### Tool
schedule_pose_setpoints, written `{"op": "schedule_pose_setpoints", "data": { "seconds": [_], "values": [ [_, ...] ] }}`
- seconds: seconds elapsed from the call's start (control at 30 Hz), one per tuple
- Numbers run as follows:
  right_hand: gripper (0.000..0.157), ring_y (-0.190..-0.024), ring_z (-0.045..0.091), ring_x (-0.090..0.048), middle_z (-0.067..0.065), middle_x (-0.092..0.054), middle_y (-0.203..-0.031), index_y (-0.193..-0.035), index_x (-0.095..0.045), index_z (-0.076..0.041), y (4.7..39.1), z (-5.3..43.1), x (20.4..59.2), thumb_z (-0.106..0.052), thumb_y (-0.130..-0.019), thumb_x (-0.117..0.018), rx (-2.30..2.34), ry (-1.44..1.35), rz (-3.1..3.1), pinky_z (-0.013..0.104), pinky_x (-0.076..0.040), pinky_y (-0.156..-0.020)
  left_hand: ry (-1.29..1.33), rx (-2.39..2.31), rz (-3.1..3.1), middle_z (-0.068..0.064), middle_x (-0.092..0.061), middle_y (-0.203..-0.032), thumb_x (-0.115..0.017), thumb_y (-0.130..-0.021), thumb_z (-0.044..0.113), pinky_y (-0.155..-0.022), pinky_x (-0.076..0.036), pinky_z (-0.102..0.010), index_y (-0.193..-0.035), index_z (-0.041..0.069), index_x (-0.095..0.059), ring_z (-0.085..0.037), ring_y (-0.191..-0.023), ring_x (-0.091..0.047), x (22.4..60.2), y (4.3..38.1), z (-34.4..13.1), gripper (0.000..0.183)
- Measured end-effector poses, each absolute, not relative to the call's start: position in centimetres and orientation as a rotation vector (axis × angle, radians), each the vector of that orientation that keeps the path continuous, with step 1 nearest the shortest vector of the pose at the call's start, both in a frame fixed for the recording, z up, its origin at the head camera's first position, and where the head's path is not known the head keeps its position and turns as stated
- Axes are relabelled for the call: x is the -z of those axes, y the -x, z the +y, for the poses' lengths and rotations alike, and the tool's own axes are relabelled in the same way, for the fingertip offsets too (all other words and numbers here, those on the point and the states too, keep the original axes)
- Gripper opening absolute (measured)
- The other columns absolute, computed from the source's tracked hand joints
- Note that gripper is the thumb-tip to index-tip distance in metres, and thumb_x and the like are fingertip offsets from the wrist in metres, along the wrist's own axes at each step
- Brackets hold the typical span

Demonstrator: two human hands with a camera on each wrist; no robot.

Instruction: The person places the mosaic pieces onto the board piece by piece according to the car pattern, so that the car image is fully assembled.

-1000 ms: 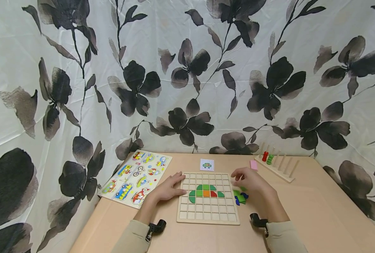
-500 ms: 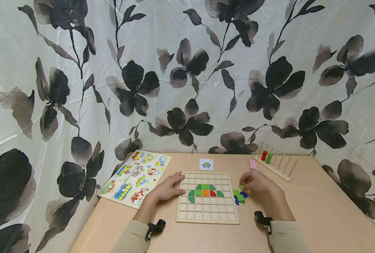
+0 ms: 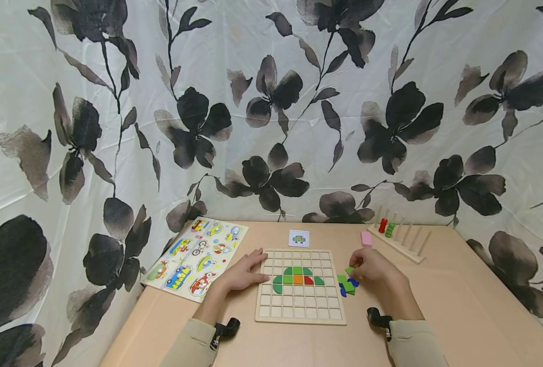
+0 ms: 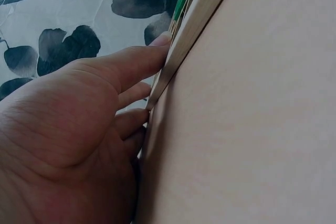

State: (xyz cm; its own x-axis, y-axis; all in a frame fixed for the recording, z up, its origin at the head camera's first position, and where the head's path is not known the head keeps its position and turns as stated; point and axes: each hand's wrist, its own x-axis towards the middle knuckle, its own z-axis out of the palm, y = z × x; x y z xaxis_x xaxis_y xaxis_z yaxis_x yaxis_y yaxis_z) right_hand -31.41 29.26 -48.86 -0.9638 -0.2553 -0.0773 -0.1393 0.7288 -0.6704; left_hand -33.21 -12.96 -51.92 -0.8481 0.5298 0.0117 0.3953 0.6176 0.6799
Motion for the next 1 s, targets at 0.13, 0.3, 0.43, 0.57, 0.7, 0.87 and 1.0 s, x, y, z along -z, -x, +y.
{"op": "schedule_pose_setpoints", "data": {
  "seconds": [0.13,0.3,0.43,0.57,0.7,0.87,1.0],
  "values": [
    [0.017,-0.073,0.02,-0.054,0.005,-0.063,-0.078,-0.089,-0.071,-0.004,31.5,29.25,48.96,-0.006,-0.081,-0.086,1.031,0.265,2.778,0.028,-0.045,-0.061,-0.774,-1.042,2.656,-0.021,-0.024,-0.171,-0.072,-0.097,0.037,-0.133,-0.008,-0.058,-0.157,0.005,-0.044,-0.042,-0.16,-0.016,51.91,33.19,-12.95,0.074],
    [0.018,-0.075,0.02,-0.055,0.005,-0.062,-0.08,-0.092,-0.071,-0.005,31.64,29.42,49.22,-0.008,-0.083,-0.086,1.029,0.248,2.764,0.028,-0.045,-0.063,-0.775,-1.044,2.66,-0.021,-0.025,-0.171,-0.072,-0.097,0.037,-0.133,-0.009,-0.057,-0.157,0.006,-0.044,-0.041,-0.16,-0.017,51.98,33.24,-12.97,0.073],
    [0.019,-0.075,0.02,-0.054,0.006,-0.062,-0.081,-0.094,-0.07,-0.004,31.71,29.55,49.37,-0.008,-0.083,-0.085,1.045,0.255,2.745,0.029,-0.045,-0.063,-0.772,-1.047,2.66,-0.021,-0.025,-0.171,-0.073,-0.097,0.037,-0.133,-0.009,-0.058,-0.157,0.005,-0.044,-0.042,-0.16,-0.017,52.04,33.28,-12.98,0.074],
    [0.019,-0.075,0.02,-0.054,0.006,-0.062,-0.081,-0.095,-0.068,-0.003,31.68,29.59,49.33,-0.006,-0.084,-0.084,1.055,0.259,2.728,0.028,-0.044,-0.063,-0.759,-1.048,2.659,-0.021,-0.024,-0.171,-0.073,-0.097,0.037,-0.133,-0.009,-0.058,-0.158,0.006,-0.044,-0.042,-0.16,-0.016,52.03,33.23,-12.99,0.074],
    [0.021,-0.075,0.02,-0.054,0.007,-0.061,-0.081,-0.095,-0.065,-0.002,31.67,29.59,49.34,-0.004,-0.084,-0.083,1.076,0.263,2.726,0.028,-0.045,-0.062,-0.752,-1.035,2.666,-0.02,-0.024,-0.172,-0.073,-0.097,0.038,-0.133,-0.009,-0.058,-0.158,0.008,-0.044,-0.041,-0.161,-0.016,52.08,33.17,-13.03,0.074],
    [0.019,-0.073,0.021,-0.054,0.008,-0.06,-0.08,-0.093,-0.062,-0.001,31.75,29.53,49.25,-0.003,-0.087,-0.08,1.211,0.287,2.71,0.026,-0.045,-0.06,-0.756,-1.03,2.665,-0.019,-0.025,-0.172,-0.073,-0.096,0.039,-0.133,-0.009,-0.058,-0.158,0.009,-0.044,-0.04,-0.161,-0.016,52.18,33.24,-13.1,0.074],
    [0.011,-0.078,0.021,-0.057,0.009,-0.061,-0.084,-0.096,-0.065,-0.002,31.99,29.21,48.8,-0.002,-0.092,-0.075,1.375,0.327,2.685,0.025,-0.05,-0.064,-0.759,-1.04,2.659,-0.019,-0.025,-0.171,-0.073,-0.096,0.038,-0.133,-0.01,-0.058,-0.157,0.008,-0.045,-0.041,-0.16,-0.017,52.22,33.27,-13.15,0.074]
  ]
}}
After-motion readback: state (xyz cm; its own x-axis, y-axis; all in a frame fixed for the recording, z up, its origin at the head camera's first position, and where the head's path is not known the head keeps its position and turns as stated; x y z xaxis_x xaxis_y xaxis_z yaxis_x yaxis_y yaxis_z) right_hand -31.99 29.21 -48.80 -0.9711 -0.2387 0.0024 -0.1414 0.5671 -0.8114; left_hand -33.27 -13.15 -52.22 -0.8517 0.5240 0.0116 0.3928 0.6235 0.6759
